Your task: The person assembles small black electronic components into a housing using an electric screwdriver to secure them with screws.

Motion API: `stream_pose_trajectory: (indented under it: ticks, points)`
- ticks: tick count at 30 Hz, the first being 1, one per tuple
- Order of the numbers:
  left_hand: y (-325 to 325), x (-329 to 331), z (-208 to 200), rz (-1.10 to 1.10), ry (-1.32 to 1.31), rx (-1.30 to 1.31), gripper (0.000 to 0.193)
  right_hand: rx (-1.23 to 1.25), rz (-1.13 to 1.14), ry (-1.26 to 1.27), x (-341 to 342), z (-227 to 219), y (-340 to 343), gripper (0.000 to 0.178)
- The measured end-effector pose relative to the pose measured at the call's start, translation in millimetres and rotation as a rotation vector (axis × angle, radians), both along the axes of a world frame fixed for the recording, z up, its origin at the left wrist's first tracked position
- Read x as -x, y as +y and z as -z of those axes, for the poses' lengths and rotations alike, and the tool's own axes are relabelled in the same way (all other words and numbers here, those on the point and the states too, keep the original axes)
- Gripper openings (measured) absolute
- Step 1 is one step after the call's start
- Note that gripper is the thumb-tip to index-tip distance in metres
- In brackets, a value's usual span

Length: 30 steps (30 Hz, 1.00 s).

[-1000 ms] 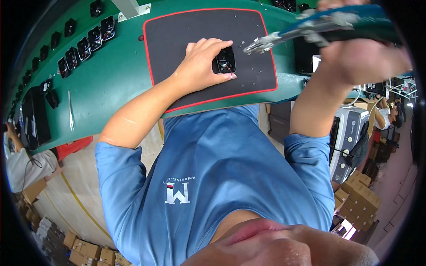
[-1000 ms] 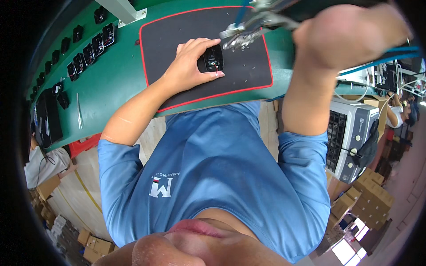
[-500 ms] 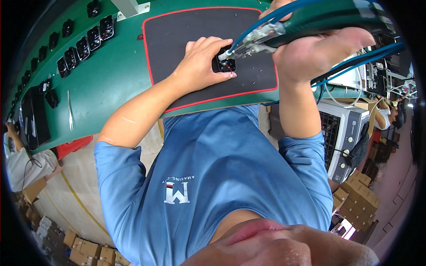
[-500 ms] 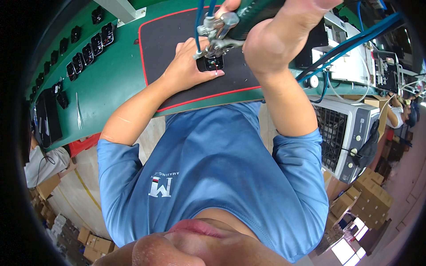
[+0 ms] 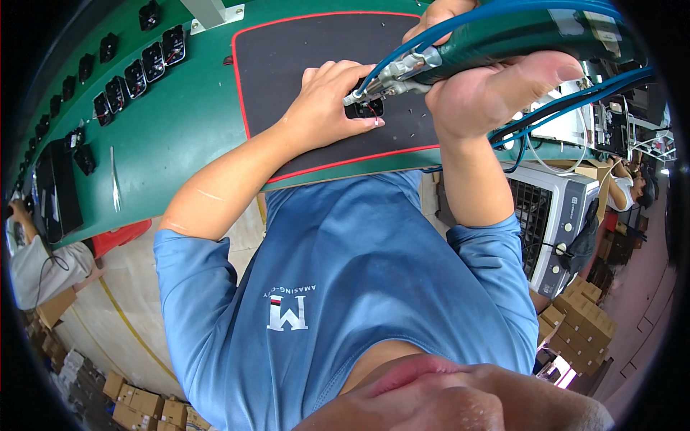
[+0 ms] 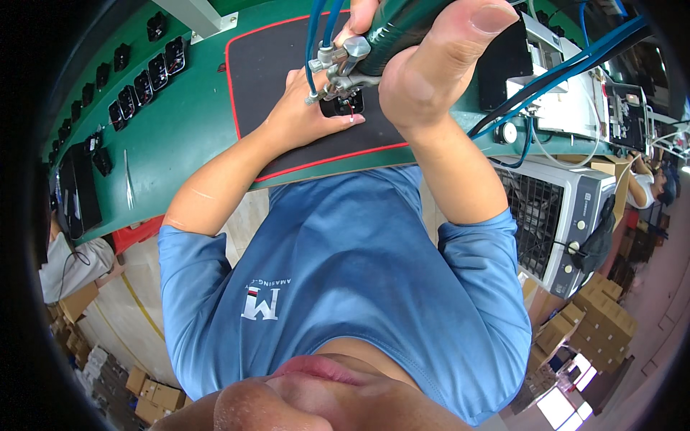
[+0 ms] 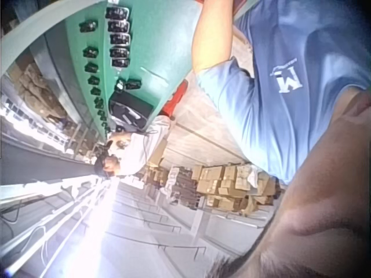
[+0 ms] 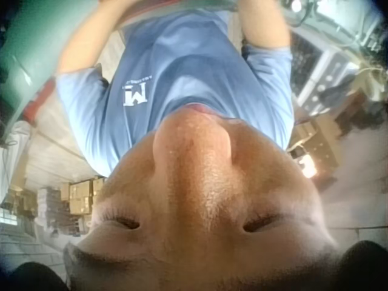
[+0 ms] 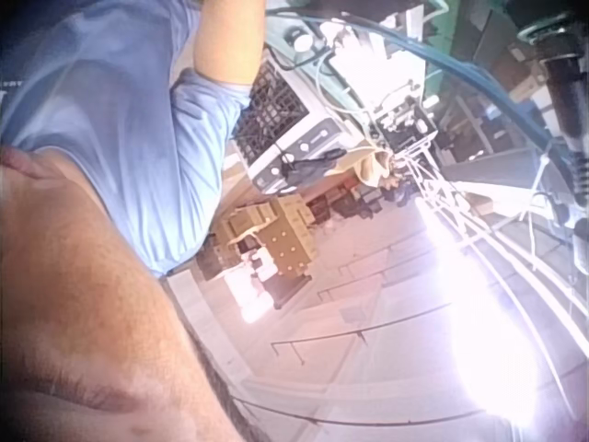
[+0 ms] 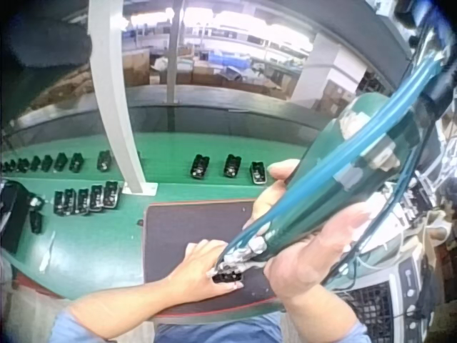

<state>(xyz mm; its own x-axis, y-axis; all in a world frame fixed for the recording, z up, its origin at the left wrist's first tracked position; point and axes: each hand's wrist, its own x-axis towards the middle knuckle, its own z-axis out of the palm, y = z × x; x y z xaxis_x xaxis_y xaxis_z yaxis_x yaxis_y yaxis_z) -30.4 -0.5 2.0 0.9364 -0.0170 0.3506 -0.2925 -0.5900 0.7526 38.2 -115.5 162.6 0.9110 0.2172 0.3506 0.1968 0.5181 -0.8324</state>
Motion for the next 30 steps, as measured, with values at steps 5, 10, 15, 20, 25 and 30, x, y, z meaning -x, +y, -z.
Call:
stream_pose_trajectory:
  ticks: [5,10,15,20,25,30]
  points:
    - [0,-1,2,0.005,-0.024,-0.013,0.075,0.038,0.014,-0.235,-13,19,-2,0.105]
    - [-1,-1,2,0.008,-0.02,-0.02,0.076,0.002,0.011,-0.181,-8,16,0,0.107]
    - [-1,-1,3,0.009,-0.019,-0.038,0.077,0.039,-0.001,-0.193,-10,16,-3,0.107]
    - [-1,-1,1,0.007,-0.005,-0.023,0.077,0.032,0.007,-0.186,-10,17,-2,0.108]
    - [-1,0,1,0.007,-0.006,-0.018,0.076,0.003,-0.017,-0.159,-10,15,-3,0.109]
    - [-1,-1,3,0.007,-0.031,-0.025,0.076,0.044,-0.006,-0.195,-12,19,-4,0.11]
